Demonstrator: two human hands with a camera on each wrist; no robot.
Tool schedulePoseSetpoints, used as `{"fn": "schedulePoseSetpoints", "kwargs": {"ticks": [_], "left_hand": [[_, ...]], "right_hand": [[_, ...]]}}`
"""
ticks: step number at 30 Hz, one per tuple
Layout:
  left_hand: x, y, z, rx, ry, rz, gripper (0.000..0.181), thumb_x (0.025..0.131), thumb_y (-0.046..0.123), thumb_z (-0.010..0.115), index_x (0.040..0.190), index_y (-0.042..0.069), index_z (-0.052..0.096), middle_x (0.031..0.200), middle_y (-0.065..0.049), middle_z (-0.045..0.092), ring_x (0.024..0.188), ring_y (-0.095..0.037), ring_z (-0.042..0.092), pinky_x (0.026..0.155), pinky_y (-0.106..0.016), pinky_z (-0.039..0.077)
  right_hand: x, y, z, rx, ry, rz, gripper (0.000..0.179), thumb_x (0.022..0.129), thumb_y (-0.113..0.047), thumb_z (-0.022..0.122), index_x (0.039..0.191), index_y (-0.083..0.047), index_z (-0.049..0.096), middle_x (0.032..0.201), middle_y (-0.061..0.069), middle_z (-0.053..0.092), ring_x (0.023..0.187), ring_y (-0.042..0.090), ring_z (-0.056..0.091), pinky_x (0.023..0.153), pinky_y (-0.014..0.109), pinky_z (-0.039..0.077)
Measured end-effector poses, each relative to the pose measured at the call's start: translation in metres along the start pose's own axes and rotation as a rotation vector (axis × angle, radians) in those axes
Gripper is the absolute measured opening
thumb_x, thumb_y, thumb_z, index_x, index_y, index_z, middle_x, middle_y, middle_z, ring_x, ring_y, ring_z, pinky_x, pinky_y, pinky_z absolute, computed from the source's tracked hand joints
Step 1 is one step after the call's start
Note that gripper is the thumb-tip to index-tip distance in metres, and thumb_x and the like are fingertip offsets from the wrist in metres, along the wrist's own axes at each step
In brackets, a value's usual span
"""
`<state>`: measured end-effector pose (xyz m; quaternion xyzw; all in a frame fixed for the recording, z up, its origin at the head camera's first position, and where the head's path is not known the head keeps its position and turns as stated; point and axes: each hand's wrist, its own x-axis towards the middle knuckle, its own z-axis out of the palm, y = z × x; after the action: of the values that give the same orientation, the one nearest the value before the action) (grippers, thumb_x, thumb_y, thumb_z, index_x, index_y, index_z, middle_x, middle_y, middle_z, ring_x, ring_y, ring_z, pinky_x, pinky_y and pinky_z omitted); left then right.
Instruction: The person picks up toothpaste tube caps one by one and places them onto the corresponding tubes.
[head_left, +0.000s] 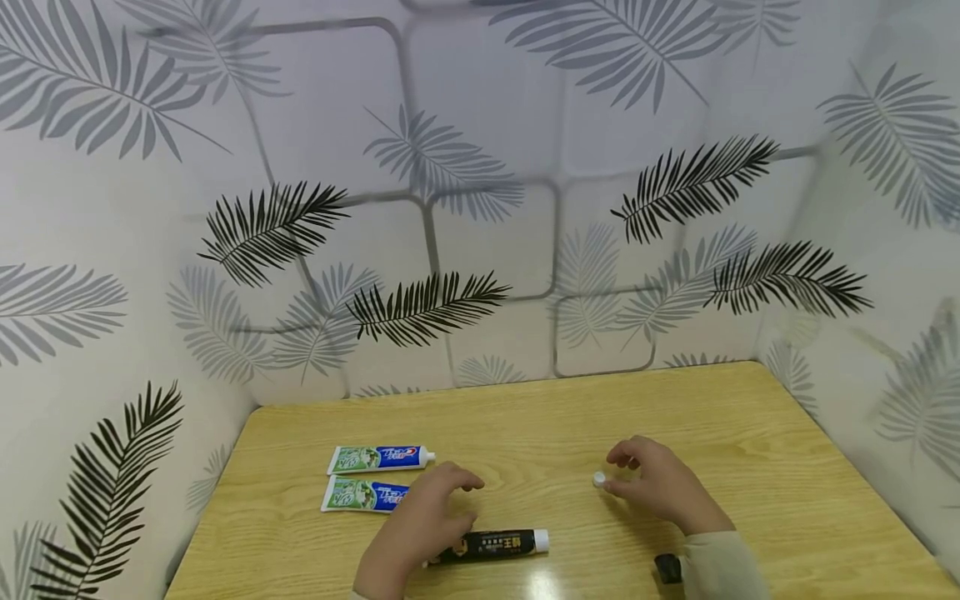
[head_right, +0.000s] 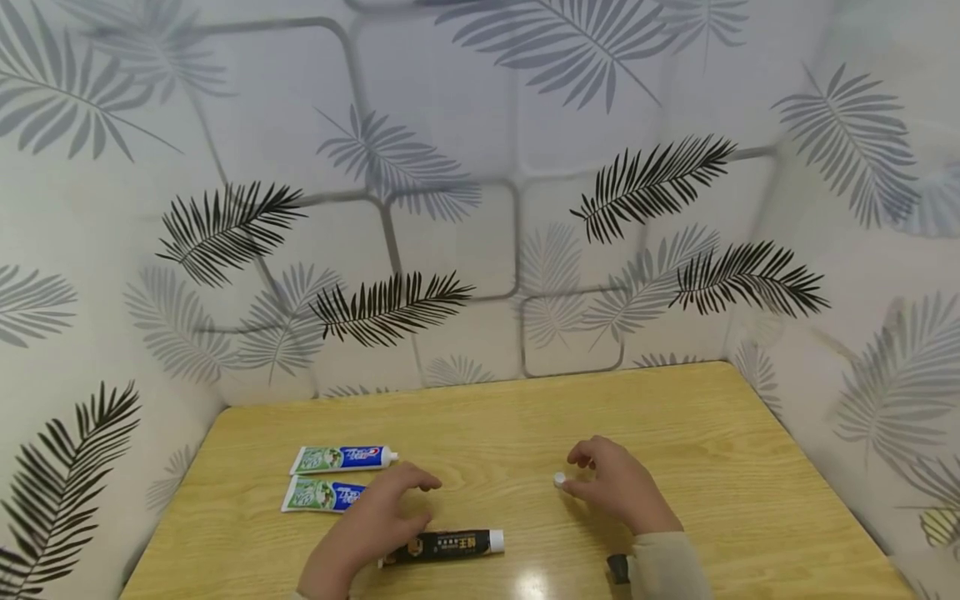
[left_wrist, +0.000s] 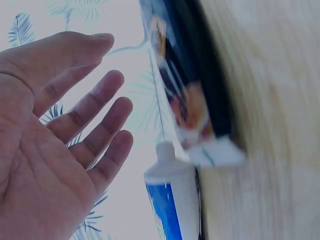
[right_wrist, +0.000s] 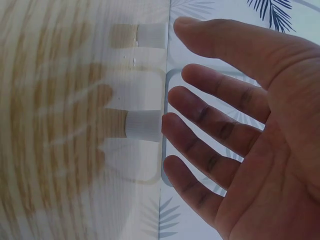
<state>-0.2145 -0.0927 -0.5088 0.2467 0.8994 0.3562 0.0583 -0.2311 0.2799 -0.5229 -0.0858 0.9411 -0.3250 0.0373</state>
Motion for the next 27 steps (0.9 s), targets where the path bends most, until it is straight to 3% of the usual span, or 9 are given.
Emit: {"fn": "schedulePoseSetpoints", "kwargs": {"ticks": [6, 10, 16, 22, 27], "left_hand": [[-0.004, -0.010, -0.011, 0.037, 0.047, -0.028, 0.035, 0.089, 0.003, 0.080, 0.124, 0.009, 0.076, 0.124, -0.005, 0.073, 0.124, -0.034, 0.065, 0.102, -0.055, 0.055], [-0.008, -0.018, -0.017, 0.035, 0.068, -0.060, 0.036, 0.085, -0.002, 0.076, 0.120, 0.008, 0.076, 0.132, -0.013, 0.071, 0.135, -0.043, 0.058, 0.107, -0.061, 0.051], [-0.012, -0.026, -0.024, 0.071, 0.074, -0.083, 0.042, 0.077, -0.006, 0.078, 0.117, 0.007, 0.077, 0.125, -0.011, 0.071, 0.116, -0.033, 0.065, 0.087, -0.047, 0.055], [-0.014, -0.033, -0.026, 0.107, 0.090, -0.112, 0.046, 0.073, -0.009, 0.078, 0.116, 0.006, 0.077, 0.117, -0.006, 0.070, 0.111, -0.028, 0.065, 0.092, -0.050, 0.056], [-0.014, -0.040, -0.023, 0.141, 0.122, -0.150, 0.044, 0.072, -0.006, 0.082, 0.114, 0.009, 0.078, 0.118, -0.006, 0.072, 0.118, -0.033, 0.066, 0.101, -0.055, 0.055]], "right_hand": [[0.003, 0.000, 0.002, 0.006, -0.017, 0.013, 0.033, 0.087, -0.032, 0.089, 0.110, -0.012, 0.075, 0.111, 0.003, 0.071, 0.104, 0.023, 0.065, 0.089, 0.050, 0.057], [0.003, 0.000, 0.006, 0.003, -0.014, 0.021, 0.032, 0.088, -0.031, 0.088, 0.110, -0.012, 0.075, 0.110, 0.002, 0.071, 0.103, 0.022, 0.065, 0.089, 0.050, 0.058], [0.003, -0.003, 0.008, -0.016, -0.014, -0.001, 0.029, 0.088, -0.027, 0.088, 0.109, -0.011, 0.076, 0.106, 0.002, 0.070, 0.098, 0.020, 0.064, 0.086, 0.046, 0.057], [0.003, -0.004, 0.010, -0.023, -0.018, 0.001, 0.027, 0.089, -0.026, 0.087, 0.109, -0.012, 0.076, 0.105, 0.001, 0.070, 0.096, 0.019, 0.062, 0.085, 0.044, 0.056], [0.003, -0.002, 0.013, -0.032, -0.012, -0.001, 0.024, 0.089, -0.026, 0.086, 0.107, -0.014, 0.076, 0.104, -0.001, 0.069, 0.095, 0.017, 0.062, 0.085, 0.042, 0.056]]}}
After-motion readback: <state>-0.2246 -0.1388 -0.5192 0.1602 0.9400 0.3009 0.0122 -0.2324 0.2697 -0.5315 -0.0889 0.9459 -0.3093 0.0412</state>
